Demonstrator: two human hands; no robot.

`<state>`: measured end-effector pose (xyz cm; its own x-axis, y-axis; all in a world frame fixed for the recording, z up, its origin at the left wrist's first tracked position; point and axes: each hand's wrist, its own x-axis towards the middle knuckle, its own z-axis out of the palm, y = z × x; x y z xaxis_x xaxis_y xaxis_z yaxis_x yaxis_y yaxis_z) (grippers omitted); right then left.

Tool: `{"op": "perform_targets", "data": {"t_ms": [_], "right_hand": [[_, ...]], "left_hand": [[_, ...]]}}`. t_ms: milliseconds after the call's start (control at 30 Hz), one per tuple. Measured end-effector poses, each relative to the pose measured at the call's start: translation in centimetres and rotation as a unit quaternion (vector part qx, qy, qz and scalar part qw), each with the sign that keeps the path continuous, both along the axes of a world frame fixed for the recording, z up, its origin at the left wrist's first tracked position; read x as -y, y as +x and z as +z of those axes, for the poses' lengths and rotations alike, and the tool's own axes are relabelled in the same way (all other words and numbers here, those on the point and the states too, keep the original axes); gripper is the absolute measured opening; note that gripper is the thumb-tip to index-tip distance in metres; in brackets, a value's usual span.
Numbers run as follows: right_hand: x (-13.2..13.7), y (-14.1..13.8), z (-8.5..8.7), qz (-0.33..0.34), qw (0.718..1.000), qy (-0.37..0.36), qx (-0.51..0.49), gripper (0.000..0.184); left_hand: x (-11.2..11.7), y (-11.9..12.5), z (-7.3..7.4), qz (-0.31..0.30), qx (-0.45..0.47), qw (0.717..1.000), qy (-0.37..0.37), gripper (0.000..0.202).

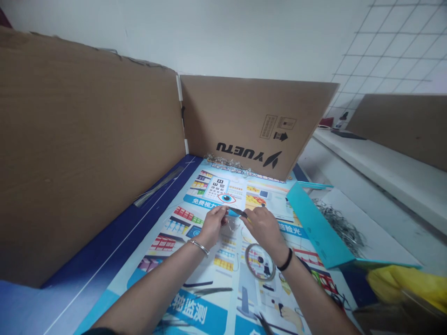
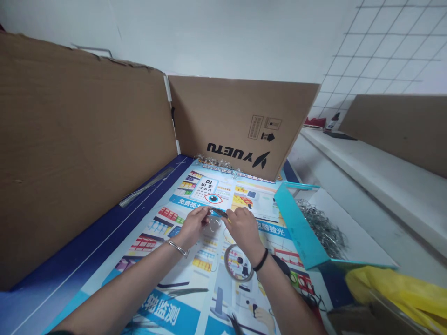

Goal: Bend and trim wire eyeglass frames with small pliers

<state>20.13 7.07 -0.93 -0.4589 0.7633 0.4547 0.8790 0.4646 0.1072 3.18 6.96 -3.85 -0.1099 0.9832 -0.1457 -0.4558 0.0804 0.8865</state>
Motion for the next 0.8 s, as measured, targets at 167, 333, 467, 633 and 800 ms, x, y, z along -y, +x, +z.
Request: {"op": "perform_targets", "data": {"t_ms": [167, 333, 467, 633, 800], "right_hand": [[0.07, 0.0, -0.04, -0.002, 1.0, 0.023, 0.013, 0.03], [-0.16, 0.18, -0.19, -0.003, 1.0, 0.008, -0.001, 0.031], [-0.32, 0.31, -0.23, -0.005, 1.0, 0.004, -0.008, 0.032], [-0.32, 0.35, -0.17, -0.004, 1.0, -0.004, -0.003, 0.034], [-0.35, 0.41, -0.3, 0.01, 1.0, -0.009, -0.019, 0.034]], "left_hand": [[-0.09, -0.11, -0.3, 0.0, -0.017, 1.0, 0.003, 0.034], [-0.12, -0.2, -0.21, 0.003, -0.029, 1.0, 0.005, 0.033], [-0.06, -0.26, 0.14, 0.009, -0.033, 0.999, 0.002, 0.034], [-0.09, -0.27, 0.16, 0.015, -0.03, 0.999, 0.0, 0.034], [-0.16, -0.28, -0.12, 0.012, -0.036, 0.999, 0.007, 0.036]]}}
